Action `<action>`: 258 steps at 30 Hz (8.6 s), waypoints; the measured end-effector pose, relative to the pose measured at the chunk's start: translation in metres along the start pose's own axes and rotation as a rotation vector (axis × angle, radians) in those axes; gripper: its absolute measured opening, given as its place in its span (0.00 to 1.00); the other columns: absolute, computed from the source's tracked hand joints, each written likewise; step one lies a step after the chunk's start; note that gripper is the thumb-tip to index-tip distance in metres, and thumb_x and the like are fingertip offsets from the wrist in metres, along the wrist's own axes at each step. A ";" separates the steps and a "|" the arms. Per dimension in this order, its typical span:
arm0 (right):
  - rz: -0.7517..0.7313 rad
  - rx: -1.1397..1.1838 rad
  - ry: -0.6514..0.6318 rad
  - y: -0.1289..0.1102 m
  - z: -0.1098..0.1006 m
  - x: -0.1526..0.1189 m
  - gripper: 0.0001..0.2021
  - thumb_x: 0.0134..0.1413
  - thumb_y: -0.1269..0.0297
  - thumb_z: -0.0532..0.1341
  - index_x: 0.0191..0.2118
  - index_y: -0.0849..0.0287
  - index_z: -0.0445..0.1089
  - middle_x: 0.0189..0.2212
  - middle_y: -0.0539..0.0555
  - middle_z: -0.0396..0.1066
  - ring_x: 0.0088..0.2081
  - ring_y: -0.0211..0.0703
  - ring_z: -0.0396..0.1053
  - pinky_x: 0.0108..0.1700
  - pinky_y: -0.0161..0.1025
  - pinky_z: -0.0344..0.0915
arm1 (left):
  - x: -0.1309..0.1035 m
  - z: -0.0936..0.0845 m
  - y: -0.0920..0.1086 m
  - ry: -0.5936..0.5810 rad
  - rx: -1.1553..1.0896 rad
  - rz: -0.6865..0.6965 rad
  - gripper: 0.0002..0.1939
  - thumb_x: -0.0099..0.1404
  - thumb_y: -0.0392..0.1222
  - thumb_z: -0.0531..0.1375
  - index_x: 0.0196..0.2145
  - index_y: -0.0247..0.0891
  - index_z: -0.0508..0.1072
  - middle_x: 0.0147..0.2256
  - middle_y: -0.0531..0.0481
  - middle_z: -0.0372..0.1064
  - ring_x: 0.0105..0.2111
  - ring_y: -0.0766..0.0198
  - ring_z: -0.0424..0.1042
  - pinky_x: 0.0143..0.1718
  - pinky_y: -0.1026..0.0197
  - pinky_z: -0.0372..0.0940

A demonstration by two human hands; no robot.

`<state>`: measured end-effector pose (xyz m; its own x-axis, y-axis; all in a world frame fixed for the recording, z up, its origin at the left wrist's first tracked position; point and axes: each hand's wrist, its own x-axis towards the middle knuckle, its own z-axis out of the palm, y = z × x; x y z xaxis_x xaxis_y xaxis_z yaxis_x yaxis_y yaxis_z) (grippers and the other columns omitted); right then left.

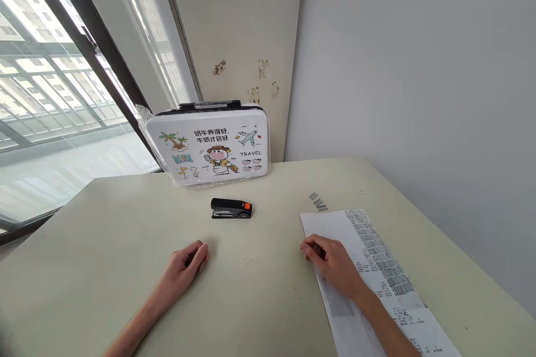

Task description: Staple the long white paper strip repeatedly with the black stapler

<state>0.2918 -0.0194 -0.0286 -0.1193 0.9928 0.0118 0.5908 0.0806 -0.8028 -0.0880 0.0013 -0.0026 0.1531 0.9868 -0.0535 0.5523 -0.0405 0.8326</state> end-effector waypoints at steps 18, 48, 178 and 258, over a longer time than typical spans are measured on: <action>0.047 0.029 -0.025 -0.004 0.000 -0.002 0.22 0.69 0.42 0.53 0.35 0.53 0.72 0.28 0.50 0.73 0.28 0.42 0.63 0.31 0.38 0.59 | 0.001 0.001 -0.007 -0.016 -0.018 0.021 0.21 0.75 0.60 0.51 0.36 0.40 0.68 0.24 0.57 0.54 0.25 0.64 0.51 0.27 0.62 0.50; 0.067 0.045 -0.050 -0.001 0.000 -0.004 0.20 0.70 0.43 0.54 0.36 0.53 0.73 0.30 0.50 0.75 0.27 0.40 0.65 0.28 0.35 0.61 | 0.002 0.000 -0.014 -0.019 0.031 0.040 0.16 0.73 0.53 0.51 0.31 0.41 0.61 0.25 0.57 0.54 0.26 0.65 0.52 0.28 0.63 0.50; 0.107 -0.025 0.167 0.019 -0.032 -0.102 0.16 0.65 0.48 0.60 0.52 0.48 0.75 0.52 0.54 0.77 0.52 0.51 0.75 0.55 0.43 0.72 | 0.109 0.177 0.103 -0.359 0.552 1.017 0.13 0.74 0.42 0.61 0.54 0.42 0.75 0.54 0.47 0.77 0.67 0.49 0.60 0.65 0.47 0.56; -0.113 -0.061 0.014 -0.010 0.003 -0.064 0.10 0.67 0.52 0.62 0.49 0.47 0.74 0.48 0.52 0.78 0.50 0.53 0.73 0.55 0.52 0.70 | -0.010 0.072 0.041 -0.111 0.032 0.470 0.07 0.70 0.50 0.67 0.42 0.47 0.82 0.40 0.51 0.78 0.41 0.59 0.76 0.41 0.59 0.72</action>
<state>0.2910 -0.0845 -0.0228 -0.1774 0.9781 0.1091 0.6214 0.1973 -0.7583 -0.0081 -0.0215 -0.0076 0.4778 0.8378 0.2643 0.4268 -0.4844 0.7637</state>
